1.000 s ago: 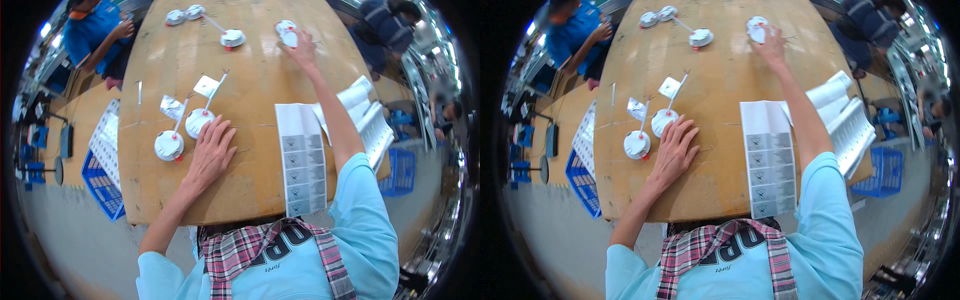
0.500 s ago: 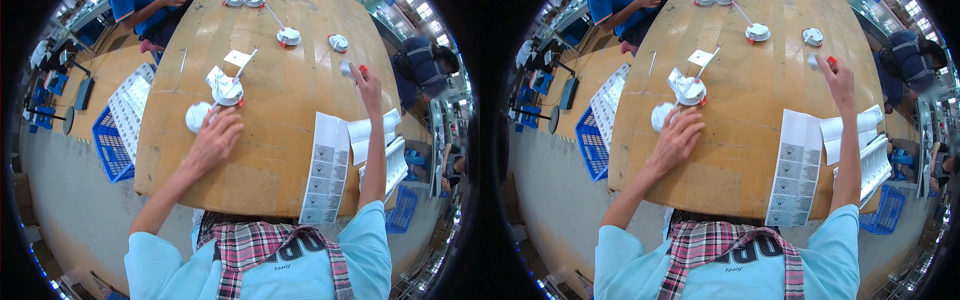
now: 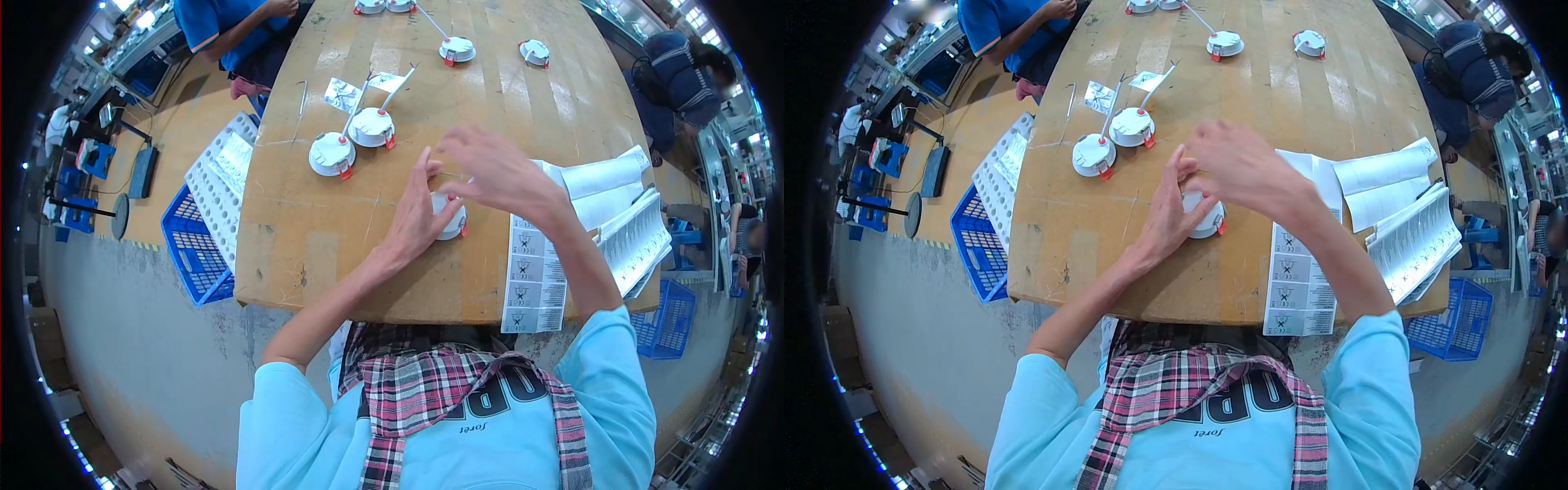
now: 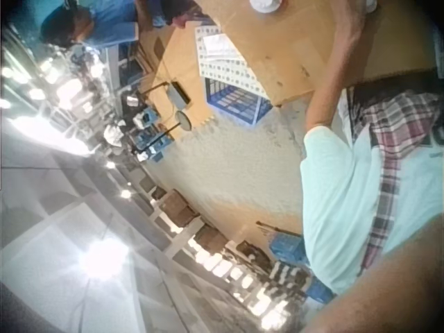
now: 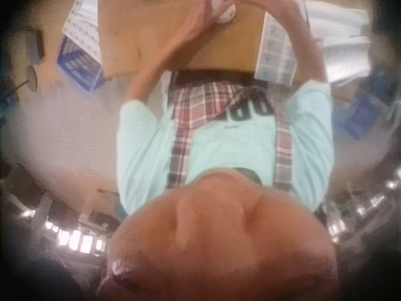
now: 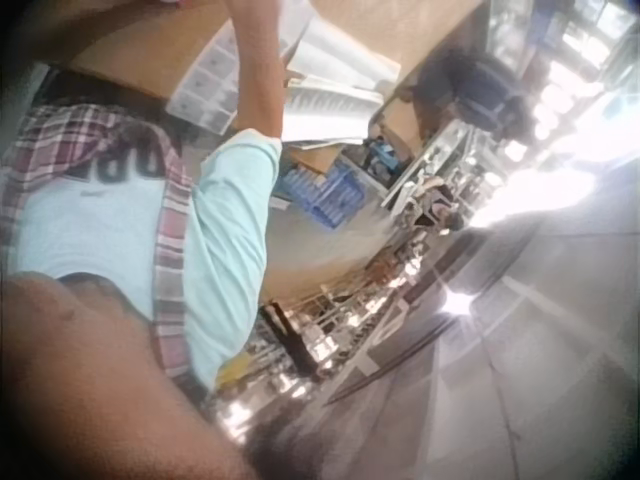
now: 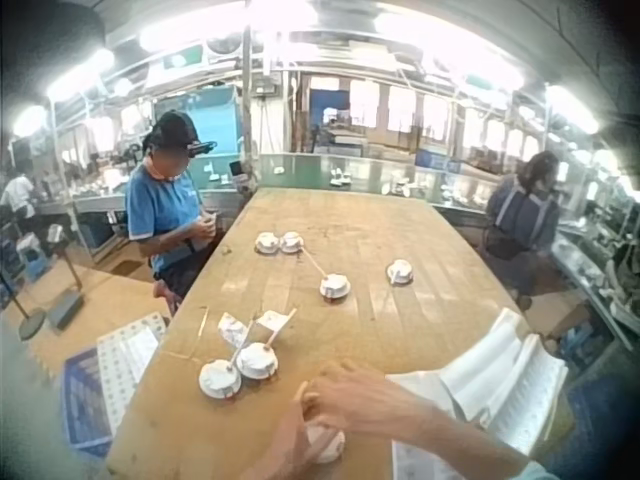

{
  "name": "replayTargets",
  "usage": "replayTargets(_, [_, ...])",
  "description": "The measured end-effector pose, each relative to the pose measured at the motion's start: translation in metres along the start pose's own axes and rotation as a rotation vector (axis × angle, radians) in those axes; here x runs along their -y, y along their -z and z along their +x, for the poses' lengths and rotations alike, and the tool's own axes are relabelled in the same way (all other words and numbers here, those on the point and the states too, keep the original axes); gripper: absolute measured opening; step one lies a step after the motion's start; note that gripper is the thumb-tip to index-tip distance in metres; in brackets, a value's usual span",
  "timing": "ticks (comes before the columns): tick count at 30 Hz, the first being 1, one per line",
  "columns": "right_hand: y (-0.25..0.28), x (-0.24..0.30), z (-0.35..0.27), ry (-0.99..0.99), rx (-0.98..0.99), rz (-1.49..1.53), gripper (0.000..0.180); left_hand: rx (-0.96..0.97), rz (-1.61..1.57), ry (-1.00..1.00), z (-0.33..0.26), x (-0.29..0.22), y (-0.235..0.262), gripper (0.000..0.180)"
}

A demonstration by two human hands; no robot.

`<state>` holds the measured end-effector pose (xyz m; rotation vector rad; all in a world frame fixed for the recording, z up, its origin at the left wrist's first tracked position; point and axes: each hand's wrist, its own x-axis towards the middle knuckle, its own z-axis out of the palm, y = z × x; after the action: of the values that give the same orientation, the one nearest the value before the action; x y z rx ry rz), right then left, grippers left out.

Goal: Applying technical specification stickers to circular LED lighting fixtures.

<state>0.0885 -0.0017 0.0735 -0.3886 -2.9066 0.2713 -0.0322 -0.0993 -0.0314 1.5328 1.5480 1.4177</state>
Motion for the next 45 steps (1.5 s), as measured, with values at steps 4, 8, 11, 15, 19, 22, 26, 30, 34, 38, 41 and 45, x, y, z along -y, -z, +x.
replayTargets(4, [0.026, 0.016, -0.03, -0.375, -0.302, 0.364, 0.029, 0.062, 0.226, -0.106, -0.006, -0.008, 0.016, 0.055])
replayTargets(8, [-0.014, -0.008, -0.069, -0.774, -0.09, 0.663, 0.032, 0.142, 0.244, -0.215, -0.008, -0.009, 0.011, 0.038])
replayTargets(11, [-0.036, -0.007, -0.066, -0.797, -0.122, 0.92, 0.031, 0.182, 0.292, -0.221, -0.012, -0.008, 0.012, 0.036])
replayTargets(15, [-0.049, -0.007, -0.054, -0.703, -0.349, 1.381, 0.029, 0.218, 0.313, -0.217, -0.014, -0.011, 0.012, 0.035])
replayTargets(19, [-0.052, -0.002, -0.044, -0.759, -0.454, 1.514, 0.029, 0.21, 0.337, -0.272, -0.017, -0.009, 0.008, 0.035])
replayTargets(22, [-0.052, -0.007, -0.046, -0.737, -0.459, 1.424, 0.027, 0.241, 0.329, -0.279, -0.016, -0.009, 0.007, 0.035])
replayTargets(26, [-0.051, -0.01, -0.037, -0.712, -0.528, 1.385, 0.026, 0.26, 0.352, -0.227, -0.015, -0.015, 0.011, 0.033])
replayTargets(30, [-0.047, -0.016, -0.039, -0.667, -0.508, 1.295, 0.027, 0.265, 0.352, -0.203, -0.013, -0.013, 0.006, 0.03])
replayTargets(34, [-0.045, -0.041, -0.053, -0.682, -0.486, 1.135, 0.03, 0.258, 0.371, -0.222, -0.01, -0.009, 0.006, 0.029])
replayTargets(38, [-0.025, -0.033, -0.091, -0.708, -0.669, 0.805, 0.031, 0.201, 0.382, -0.172, -0.01, -0.01, 0.009, 0.035])
replayTargets(41, [-0.037, -0.014, -0.136, -0.723, -0.731, 0.469, 0.022, -0.049, 0.426, -0.239, -0.012, -0.032, 0.005, 0.039])
replayTargets(45, [-0.056, 0.014, -0.173, -0.743, -0.69, 0.134, 0.019, 0.074, 0.262, -0.237, -0.03, -0.066, -0.003, 0.045])
